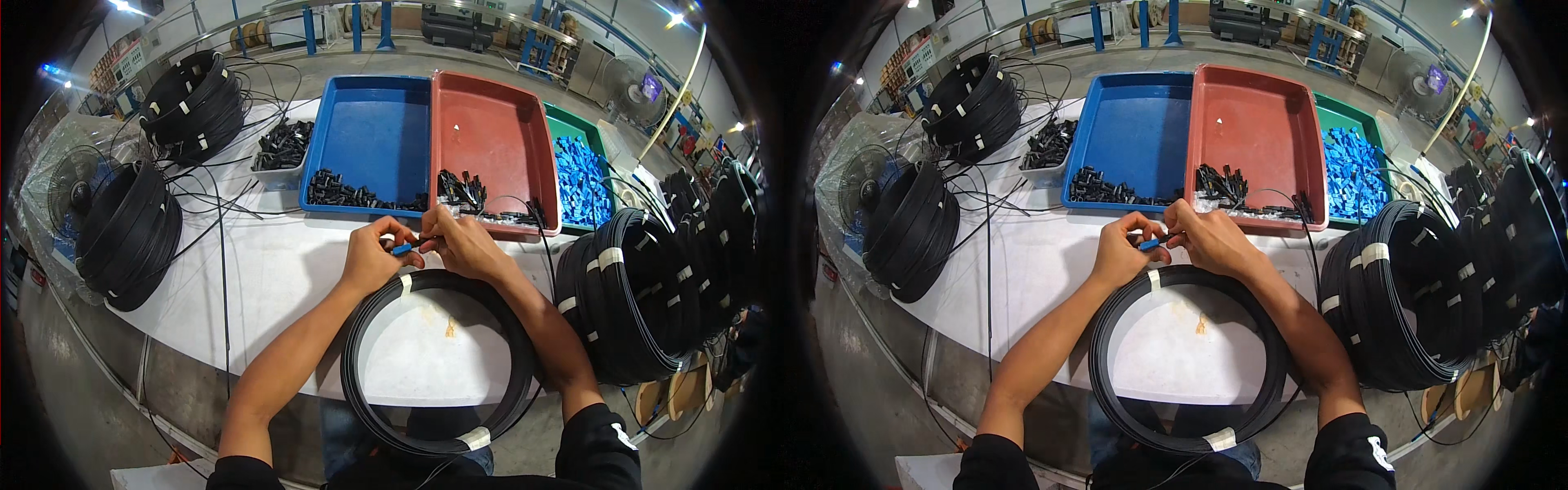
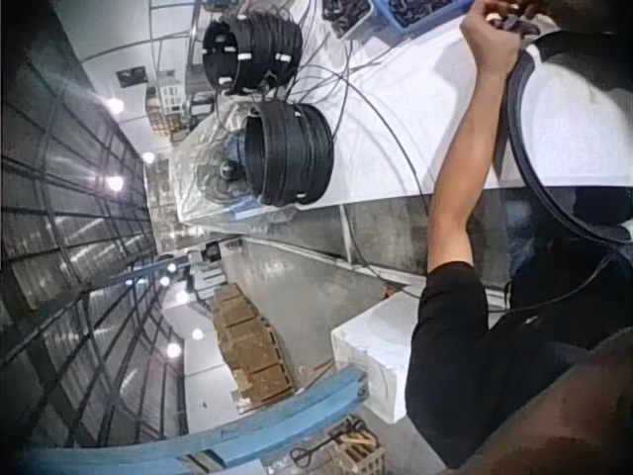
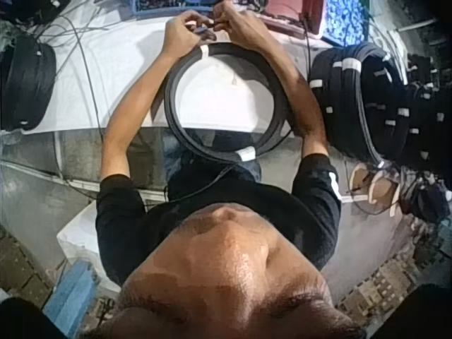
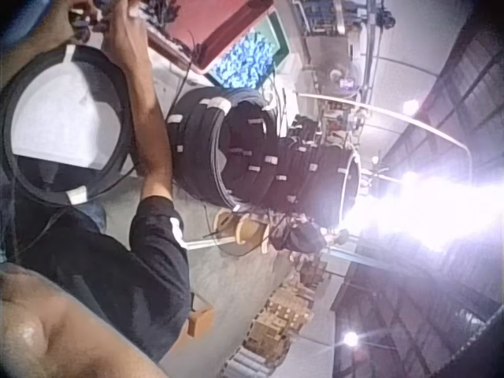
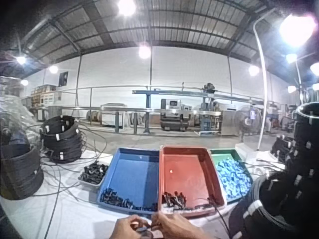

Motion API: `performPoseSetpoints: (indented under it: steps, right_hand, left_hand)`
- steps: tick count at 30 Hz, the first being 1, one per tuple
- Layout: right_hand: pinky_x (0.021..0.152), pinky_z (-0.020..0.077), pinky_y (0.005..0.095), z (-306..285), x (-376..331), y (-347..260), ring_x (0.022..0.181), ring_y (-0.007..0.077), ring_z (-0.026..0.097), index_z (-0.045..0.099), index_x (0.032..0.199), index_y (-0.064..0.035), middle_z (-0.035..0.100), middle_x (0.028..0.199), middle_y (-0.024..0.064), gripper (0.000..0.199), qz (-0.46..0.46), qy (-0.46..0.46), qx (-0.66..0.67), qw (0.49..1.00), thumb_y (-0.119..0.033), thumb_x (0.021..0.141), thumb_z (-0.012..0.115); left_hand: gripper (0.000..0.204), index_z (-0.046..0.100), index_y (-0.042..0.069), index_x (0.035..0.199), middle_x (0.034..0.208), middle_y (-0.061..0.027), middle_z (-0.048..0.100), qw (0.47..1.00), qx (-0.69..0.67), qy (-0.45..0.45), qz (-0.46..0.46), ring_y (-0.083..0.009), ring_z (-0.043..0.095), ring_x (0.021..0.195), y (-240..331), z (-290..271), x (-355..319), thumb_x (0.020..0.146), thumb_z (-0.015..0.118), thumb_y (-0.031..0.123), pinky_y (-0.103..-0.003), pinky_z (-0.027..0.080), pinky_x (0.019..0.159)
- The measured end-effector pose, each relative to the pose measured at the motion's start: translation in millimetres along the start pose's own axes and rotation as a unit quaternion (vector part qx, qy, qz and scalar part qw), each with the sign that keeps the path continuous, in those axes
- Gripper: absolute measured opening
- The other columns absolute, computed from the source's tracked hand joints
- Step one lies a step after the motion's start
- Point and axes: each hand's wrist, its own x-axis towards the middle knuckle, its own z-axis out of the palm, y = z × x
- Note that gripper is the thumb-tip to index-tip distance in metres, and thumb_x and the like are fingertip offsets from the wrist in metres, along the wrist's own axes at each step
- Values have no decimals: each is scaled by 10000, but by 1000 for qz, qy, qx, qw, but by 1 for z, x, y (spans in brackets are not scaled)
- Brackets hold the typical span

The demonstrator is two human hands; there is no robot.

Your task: The person attaches connector pieces to the ends of coiled cables by hand and stacks the assembled cable coils on the table.

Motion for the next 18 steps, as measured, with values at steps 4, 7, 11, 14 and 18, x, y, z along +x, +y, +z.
performPoseSetpoints:
  steps: [4,7,11,14,18]
  right_hand:
    - [631,541,414,-4,-1,18,788,309,735,471,1034,-33,704,812,136,304,-66,56,-54,995,50,818,667]
    - [634,539,416,-2,0,22,760,327,725,476,1020,-34,692,797,135,293,-55,60,-77,994,35,816,676]
    - [666,555,409,-2,-3,19,776,323,726,475,1030,-24,703,827,138,300,-53,37,-75,995,42,819,677]
    - [697,571,400,-6,-2,9,809,305,735,498,1044,-22,723,889,134,310,-17,-8,-82,996,56,808,683]
    - [684,565,401,-6,-1,8,818,304,730,556,1016,-45,741,867,93,247,-15,-38,-88,995,27,818,685]
  left_hand:
    - [426,592,35,927,943,-61,696,993,58,-13,97,-136,681,716,25,-7,2,687,912,183,-269,528,576]
    - [449,610,46,863,790,-46,661,977,164,5,134,-219,672,671,21,-28,3,793,795,449,-340,525,588]
    - [301,649,66,811,749,-76,672,909,362,-98,184,-272,661,650,25,-39,6,833,711,359,-394,493,553]
    - [285,672,67,838,739,-84,674,878,416,-113,210,-282,674,661,19,-36,10,879,654,349,-403,501,567]
    - [302,692,70,868,731,-105,682,854,448,-113,238,-300,673,650,19,-33,13,908,597,354,-428,504,578]
